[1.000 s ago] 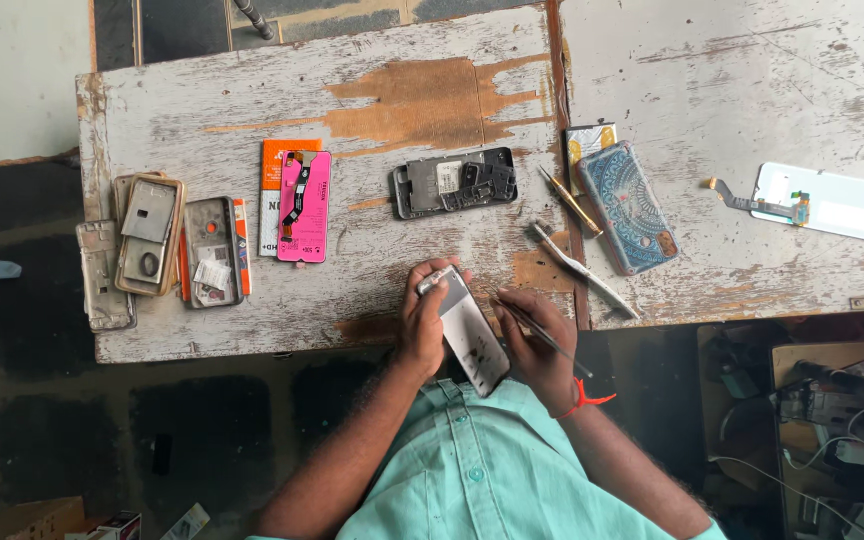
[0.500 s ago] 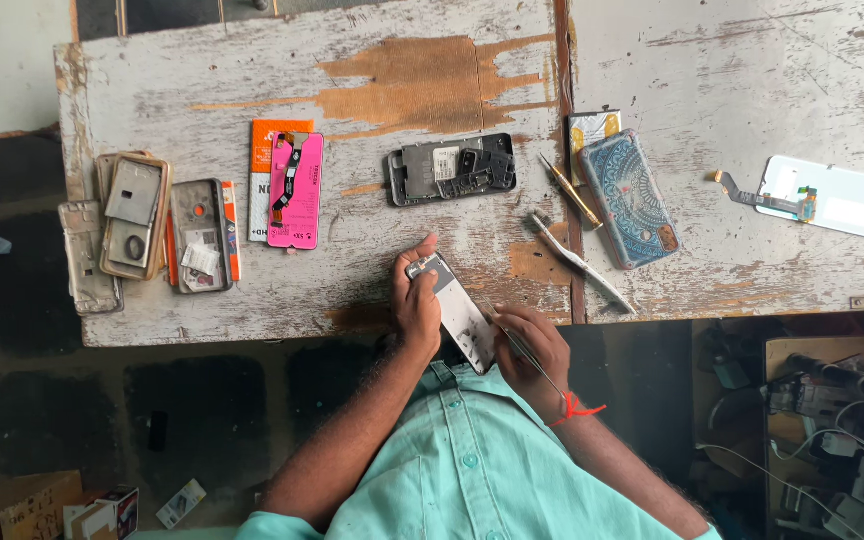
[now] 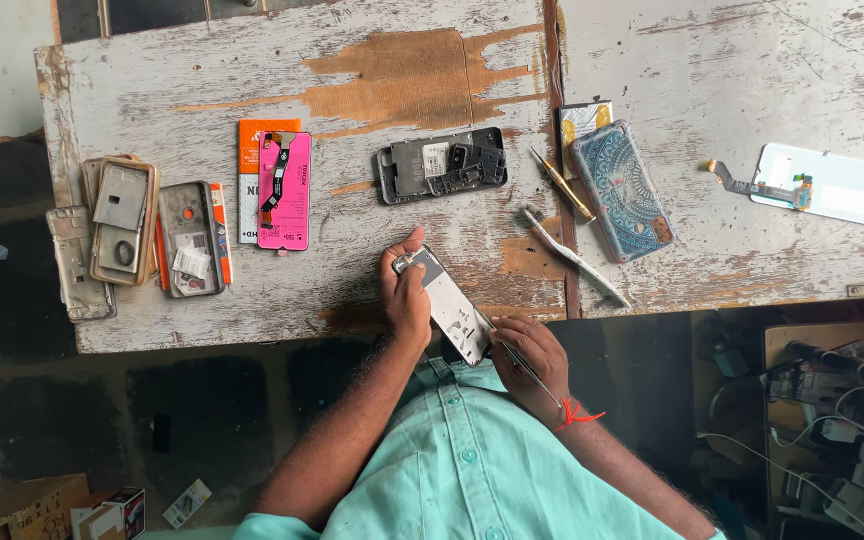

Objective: The person uses a tool to pry open a mobile phone, removes the back cover and internal components, and handles a replacement screen panel.

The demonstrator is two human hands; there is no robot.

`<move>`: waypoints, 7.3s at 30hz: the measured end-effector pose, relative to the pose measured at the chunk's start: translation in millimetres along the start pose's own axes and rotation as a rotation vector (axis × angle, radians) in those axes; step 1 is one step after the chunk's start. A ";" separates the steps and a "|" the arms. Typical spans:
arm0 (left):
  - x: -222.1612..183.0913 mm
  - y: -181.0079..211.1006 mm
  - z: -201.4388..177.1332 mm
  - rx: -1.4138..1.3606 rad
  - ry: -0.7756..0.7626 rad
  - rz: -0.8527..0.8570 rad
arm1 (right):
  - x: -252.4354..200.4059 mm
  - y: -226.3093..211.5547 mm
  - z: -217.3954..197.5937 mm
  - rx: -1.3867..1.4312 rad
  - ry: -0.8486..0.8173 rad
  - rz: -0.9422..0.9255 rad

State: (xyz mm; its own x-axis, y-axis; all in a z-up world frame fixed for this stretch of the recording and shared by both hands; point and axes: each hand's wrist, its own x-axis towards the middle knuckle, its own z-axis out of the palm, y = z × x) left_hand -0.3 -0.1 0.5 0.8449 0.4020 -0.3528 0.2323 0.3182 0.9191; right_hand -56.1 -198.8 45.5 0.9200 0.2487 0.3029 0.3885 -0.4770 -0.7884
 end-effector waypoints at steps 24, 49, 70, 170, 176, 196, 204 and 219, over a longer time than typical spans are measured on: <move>0.5 12.1 1.1 0.180 -0.009 -0.033 | 35.5 1.2 16.9 0.016 -0.138 -0.012; -0.1 7.1 0.2 0.259 0.023 0.011 | 64.7 2.7 34.8 0.027 -0.224 -0.045; 8.1 -7.4 -5.9 0.285 0.015 0.117 | 59.7 -3.1 44.7 -0.010 -0.030 -0.003; 32.8 -7.7 -66.3 -0.381 -0.589 -1.191 | 34.0 29.1 34.5 0.078 -0.066 0.163; 32.5 -9.6 -66.2 -0.391 -0.587 -1.195 | 31.5 30.0 33.1 0.090 -0.046 0.079; 31.7 -11.1 -67.1 -0.426 -0.603 -1.196 | 40.8 24.1 38.4 0.138 -0.081 0.283; 32.6 -14.8 -67.7 -0.441 -0.592 -1.213 | 48.9 15.8 34.1 0.128 -0.079 0.321; 30.2 -19.1 -67.4 -0.456 -0.599 -1.180 | 45.4 23.5 39.0 0.133 -0.045 0.181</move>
State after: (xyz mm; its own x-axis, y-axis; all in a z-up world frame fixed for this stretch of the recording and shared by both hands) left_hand -11.6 63.8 -39.6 0.3649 -0.6814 -0.6344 0.8642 0.5014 -0.0415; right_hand -7.2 -165.8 19.9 0.9697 0.2081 0.1282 0.2044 -0.4031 -0.8920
